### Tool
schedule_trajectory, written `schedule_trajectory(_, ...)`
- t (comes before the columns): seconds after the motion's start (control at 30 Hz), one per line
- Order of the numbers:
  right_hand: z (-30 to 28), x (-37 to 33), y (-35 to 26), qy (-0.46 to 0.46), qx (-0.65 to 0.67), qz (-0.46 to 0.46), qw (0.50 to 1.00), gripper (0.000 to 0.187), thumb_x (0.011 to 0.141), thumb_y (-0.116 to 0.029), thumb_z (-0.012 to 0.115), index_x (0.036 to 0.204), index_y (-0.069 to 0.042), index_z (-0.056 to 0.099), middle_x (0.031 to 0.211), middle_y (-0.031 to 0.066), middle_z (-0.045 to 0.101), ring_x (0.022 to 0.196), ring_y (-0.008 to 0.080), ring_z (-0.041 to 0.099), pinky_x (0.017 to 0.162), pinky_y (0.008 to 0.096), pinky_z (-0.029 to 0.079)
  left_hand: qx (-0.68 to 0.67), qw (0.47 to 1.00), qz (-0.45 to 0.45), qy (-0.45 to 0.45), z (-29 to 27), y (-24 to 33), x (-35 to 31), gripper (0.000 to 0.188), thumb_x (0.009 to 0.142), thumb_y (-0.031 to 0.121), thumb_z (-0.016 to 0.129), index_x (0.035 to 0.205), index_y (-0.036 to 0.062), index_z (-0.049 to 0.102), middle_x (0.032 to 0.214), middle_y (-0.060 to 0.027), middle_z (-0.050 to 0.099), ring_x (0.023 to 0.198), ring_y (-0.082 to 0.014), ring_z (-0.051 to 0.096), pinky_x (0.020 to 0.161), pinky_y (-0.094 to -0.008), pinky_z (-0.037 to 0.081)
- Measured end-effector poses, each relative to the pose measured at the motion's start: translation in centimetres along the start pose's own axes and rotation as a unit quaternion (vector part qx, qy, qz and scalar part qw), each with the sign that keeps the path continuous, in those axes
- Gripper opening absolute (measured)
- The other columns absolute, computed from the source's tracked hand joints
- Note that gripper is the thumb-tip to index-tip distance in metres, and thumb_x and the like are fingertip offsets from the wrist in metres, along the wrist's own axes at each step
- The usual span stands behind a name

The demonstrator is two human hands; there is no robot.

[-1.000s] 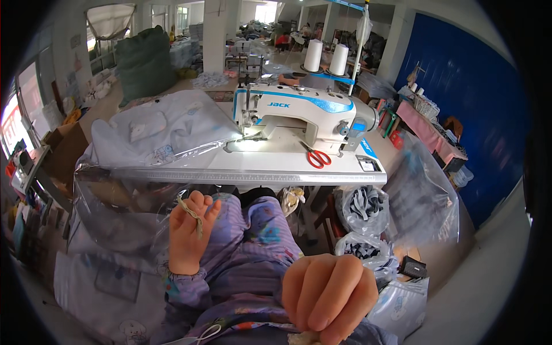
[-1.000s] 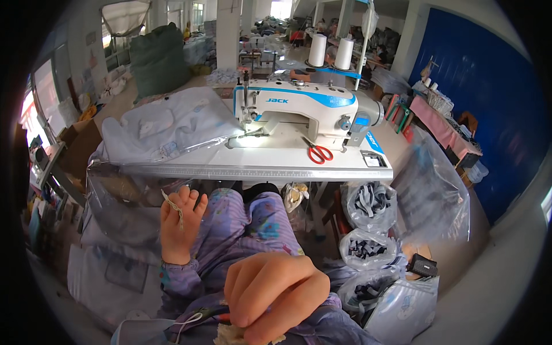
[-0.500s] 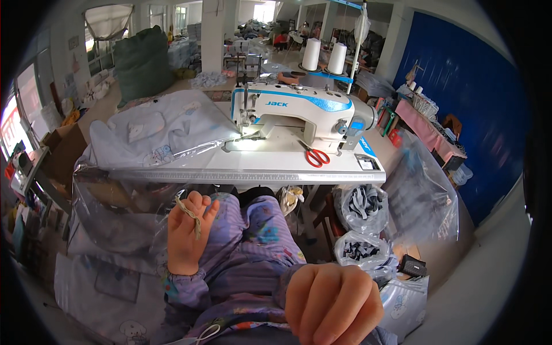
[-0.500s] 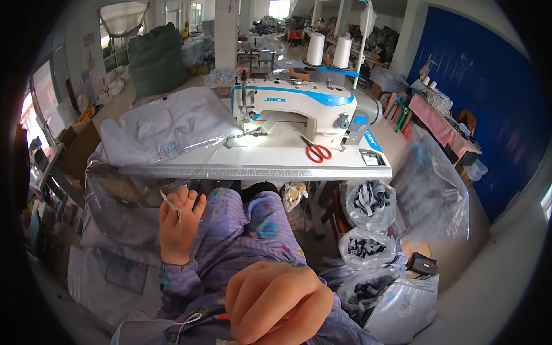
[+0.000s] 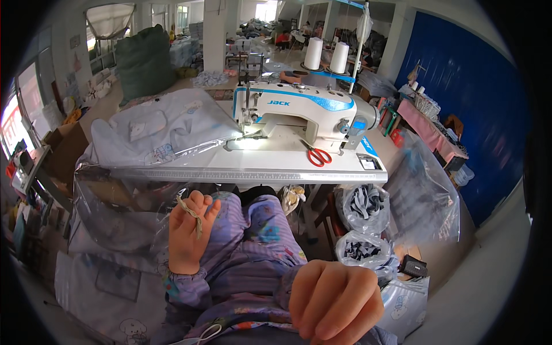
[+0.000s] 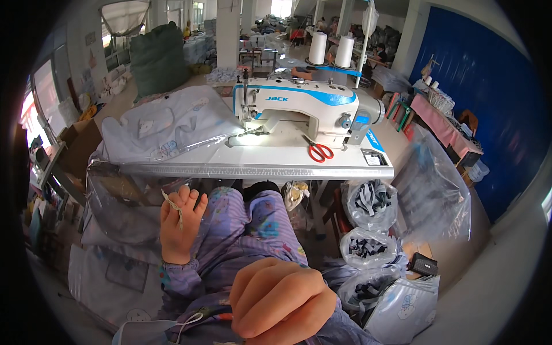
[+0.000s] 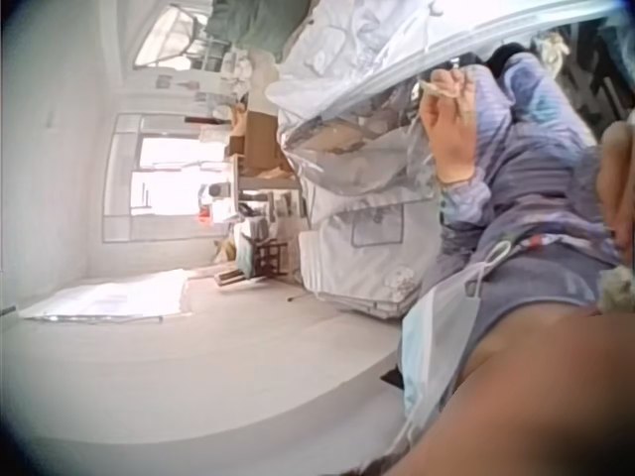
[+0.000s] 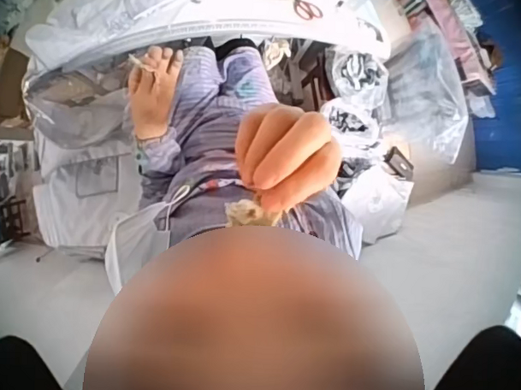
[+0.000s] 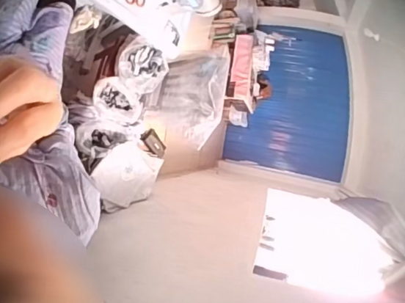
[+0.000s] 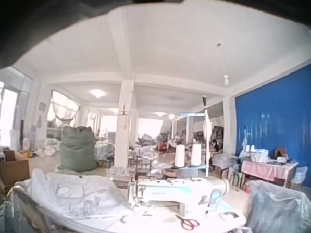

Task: Picking up and inspecting small pieces of fabric scraps at a sewing workstation.

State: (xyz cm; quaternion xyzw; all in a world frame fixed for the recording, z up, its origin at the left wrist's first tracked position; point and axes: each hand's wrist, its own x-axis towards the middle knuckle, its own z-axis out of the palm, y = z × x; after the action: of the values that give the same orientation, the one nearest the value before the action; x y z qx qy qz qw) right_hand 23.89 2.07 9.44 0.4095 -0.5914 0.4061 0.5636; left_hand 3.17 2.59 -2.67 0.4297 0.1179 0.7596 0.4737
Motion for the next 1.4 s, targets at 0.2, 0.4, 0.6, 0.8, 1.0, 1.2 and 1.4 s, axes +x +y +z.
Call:
schedule_trajectory(0.2,0.1,-0.1,0.1,0.005,-0.032,0.01,0.999,0.006,0.085,-0.002,0.07,0.084,0.002,0.065,0.102,0.0143,0.056,0.076,0.0193,0.058,0.064,0.0269,0.051,-0.007,1.0,0.004,0.001,-0.4,0.0,-0.1,0.009,0.095,0.016,0.058,0.094,0.0102,0.051,0.108,-0.0046,0.043,0.11,-0.0217,0.043,0.106,-0.0464,0.031)
schedule_trajectory(0.4,0.0,-0.2,0.1,-0.004,-0.031,-0.002,0.999,0.006,0.084,-0.001,0.07,0.084,0.001,0.065,0.102,0.0141,0.056,0.077,0.0196,0.058,0.064,0.027,0.051,0.002,1.0,0.003,0.005,0.0,0.0,-0.1,0.01,0.096,0.018,0.057,0.094,0.0105,0.05,0.107,-0.0045,0.043,0.109,-0.0213,0.043,0.107,-0.0464,0.031)
schedule_trajectory(0.6,0.0,0.0,0.0,0.003,-0.031,0.009,0.999,0.005,0.084,0.0,0.071,0.083,0.0,0.066,0.102,0.0141,0.057,0.078,0.0196,0.058,0.064,0.0266,0.052,0.017,0.999,-0.015,0.041,0.6,0.2,-0.1,0.009,0.097,0.017,0.055,0.097,0.0103,0.049,0.108,-0.0048,0.043,0.109,-0.0213,0.042,0.107,-0.0455,0.031)
schedule_trajectory(0.8,0.2,0.1,0.3,-0.013,-0.024,0.004,1.0,0.004,0.083,-0.001,0.071,0.082,-0.001,0.067,0.102,0.0125,0.058,0.078,0.0188,0.06,0.063,0.0257,0.052,-0.027,0.997,-0.014,0.076,0.2,0.1,-0.2,0.003,0.093,0.007,0.057,0.093,0.005,0.054,0.106,-0.0054,0.046,0.109,-0.0213,0.045,0.106,-0.0461,0.035)
schedule_trajectory(1.0,0.5,0.1,-0.2,-0.009,-0.018,0.021,1.0,0.004,0.084,-0.004,0.072,0.083,-0.003,0.068,0.102,0.0109,0.06,0.077,0.0175,0.061,0.062,0.0255,0.051,-0.037,0.998,-0.007,0.049,0.1,-0.1,-0.2,0.002,0.093,0.007,0.057,0.094,0.0055,0.055,0.106,-0.0052,0.046,0.109,-0.0214,0.046,0.106,-0.0465,0.034)
schedule_trajectory(1.2,0.6,0.0,0.0,0.001,-0.022,0.025,0.999,0.004,0.084,-0.005,0.072,0.083,-0.004,0.068,0.102,0.0102,0.061,0.077,0.017,0.061,0.062,0.0248,0.051,-0.043,0.998,-0.011,0.05,-0.1,0.0,-0.1,0.003,0.092,0.007,0.058,0.093,0.0063,0.056,0.105,-0.0046,0.046,0.109,-0.0213,0.046,0.106,-0.0466,0.034)
schedule_trajectory(1.4,0.9,0.2,0.0,0.007,-0.019,0.009,1.0,0.005,0.084,-0.005,0.072,0.082,-0.004,0.068,0.102,0.0093,0.061,0.077,0.0163,0.061,0.061,0.024,0.051,-0.036,0.998,-0.012,0.051,0.1,0.0,-0.1,0.004,0.091,0.007,0.059,0.093,0.0062,0.056,0.106,-0.0044,0.046,0.11,-0.0213,0.046,0.106,-0.0465,0.034)
